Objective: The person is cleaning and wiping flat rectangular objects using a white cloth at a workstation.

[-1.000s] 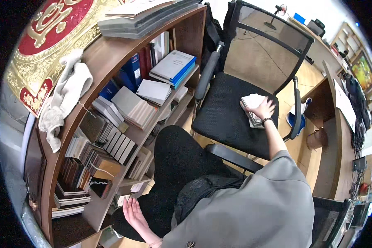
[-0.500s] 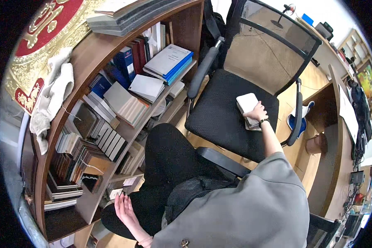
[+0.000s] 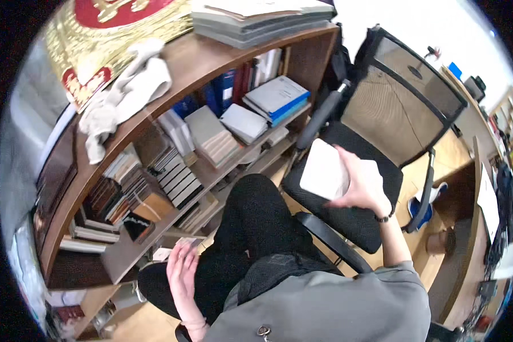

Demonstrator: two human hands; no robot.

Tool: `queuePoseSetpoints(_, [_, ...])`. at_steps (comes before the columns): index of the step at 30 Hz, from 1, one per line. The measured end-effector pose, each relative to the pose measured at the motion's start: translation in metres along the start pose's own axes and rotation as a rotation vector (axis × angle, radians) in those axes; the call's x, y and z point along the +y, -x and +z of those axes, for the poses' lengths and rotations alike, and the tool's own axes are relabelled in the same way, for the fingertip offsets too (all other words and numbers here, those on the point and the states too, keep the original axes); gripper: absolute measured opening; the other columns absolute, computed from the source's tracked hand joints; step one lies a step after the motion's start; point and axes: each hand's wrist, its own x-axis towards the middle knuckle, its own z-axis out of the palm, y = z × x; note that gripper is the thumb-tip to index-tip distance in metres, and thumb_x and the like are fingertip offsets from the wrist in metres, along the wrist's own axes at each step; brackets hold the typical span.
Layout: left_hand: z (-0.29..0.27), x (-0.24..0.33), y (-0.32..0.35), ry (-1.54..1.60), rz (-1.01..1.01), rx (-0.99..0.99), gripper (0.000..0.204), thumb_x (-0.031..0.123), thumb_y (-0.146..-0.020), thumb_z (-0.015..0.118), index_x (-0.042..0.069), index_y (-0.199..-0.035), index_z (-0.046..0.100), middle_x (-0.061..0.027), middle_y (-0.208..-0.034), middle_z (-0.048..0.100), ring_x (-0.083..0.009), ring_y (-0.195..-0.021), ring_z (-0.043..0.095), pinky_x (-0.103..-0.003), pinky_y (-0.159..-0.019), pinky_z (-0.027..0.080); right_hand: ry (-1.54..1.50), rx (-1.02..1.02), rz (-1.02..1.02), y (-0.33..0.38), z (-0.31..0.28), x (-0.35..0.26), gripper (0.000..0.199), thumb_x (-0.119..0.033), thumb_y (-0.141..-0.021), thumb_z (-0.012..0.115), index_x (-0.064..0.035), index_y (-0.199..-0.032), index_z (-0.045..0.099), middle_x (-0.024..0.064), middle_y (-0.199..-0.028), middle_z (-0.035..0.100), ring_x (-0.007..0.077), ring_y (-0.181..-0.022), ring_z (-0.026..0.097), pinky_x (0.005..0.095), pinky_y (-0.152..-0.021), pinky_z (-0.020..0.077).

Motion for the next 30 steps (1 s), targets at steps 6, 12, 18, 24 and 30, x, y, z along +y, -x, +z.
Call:
queuePoseSetpoints(6, [0.059, 0.012, 0.002, 0.492, -0.041, -0.484, 0.070, 0.042, -0.087, 0.050, -0.002, -0.135, 0.025, -0.0207, -0.135, 0.036, -0.0331, -0.123, 0.038, -0.046, -0.102, 0.031, 0.071, -0.392, -0.925, -0.046, 0.040, -0.177, 0.106, -0.033, -0.049, 0.082, -0.0022, -0.134, 0.027, 0.0165, -0.135, 0.035, 0.0343, -0.129, 0.027, 0.0473, -0.106, 0.0207])
queuePoseSetpoints(12, [0.023, 0.046, 0.053, 0.427, 0.024, -0.142, 0.062, 0.029, -0.088, 0.048, -0.003, -0.135, 0.024, -0.0195, -0.136, 0.034, -0.0322, -0.126, 0.035, -0.046, -0.104, 0.028, 0.009, -0.416, -1.226, -0.083, 0.034, -0.271, 0.102, -0.035, -0.051, 0.081, -0.0039, -0.135, 0.030, 0.0147, -0.137, 0.033, 0.0357, -0.130, 0.024, 0.0441, -0.106, 0.0230])
queuePoseSetpoints(18, [0.019, 0.057, 0.073, 0.709, 0.373, -0.140, 0.054, 0.012, -0.087, 0.040, -0.003, -0.136, 0.023, -0.0177, -0.139, 0.032, -0.0294, -0.129, 0.030, -0.044, -0.106, 0.025, 0.130, 0.731, -0.567, -0.204, 0.017, -0.322, 0.068, -0.045, -0.071, 0.069, -0.0037, -0.121, 0.049, 0.0202, -0.128, 0.044, 0.0351, -0.126, 0.032, 0.0425, -0.101, 0.0284])
queuePoseSetpoints(24, [0.020, 0.056, 0.078, 0.795, 0.447, -0.029, 0.052, 0.017, -0.091, 0.036, -0.001, -0.137, 0.022, -0.0160, -0.140, 0.030, -0.0302, -0.130, 0.029, -0.045, -0.107, 0.022, -0.202, 0.019, -0.464, -0.244, 0.024, -0.312, 0.052, -0.043, -0.072, 0.069, 0.0008, -0.099, 0.060, 0.0235, -0.113, 0.054, 0.0331, -0.110, 0.047, 0.0392, -0.095, 0.0334])
queuePoseSetpoints(30, [0.033, 0.059, 0.079, 0.851, 0.451, -0.139, 0.051, 0.023, -0.094, 0.034, 0.002, -0.138, 0.019, -0.0137, -0.142, 0.026, -0.0299, -0.131, 0.026, -0.046, -0.108, 0.020, -0.233, 0.779, -0.709, -0.265, 0.036, -0.289, 0.036, -0.031, -0.074, 0.066, 0.0012, -0.090, 0.062, 0.0178, -0.102, 0.060, 0.0303, -0.097, 0.055, 0.0368, -0.083, 0.0422])
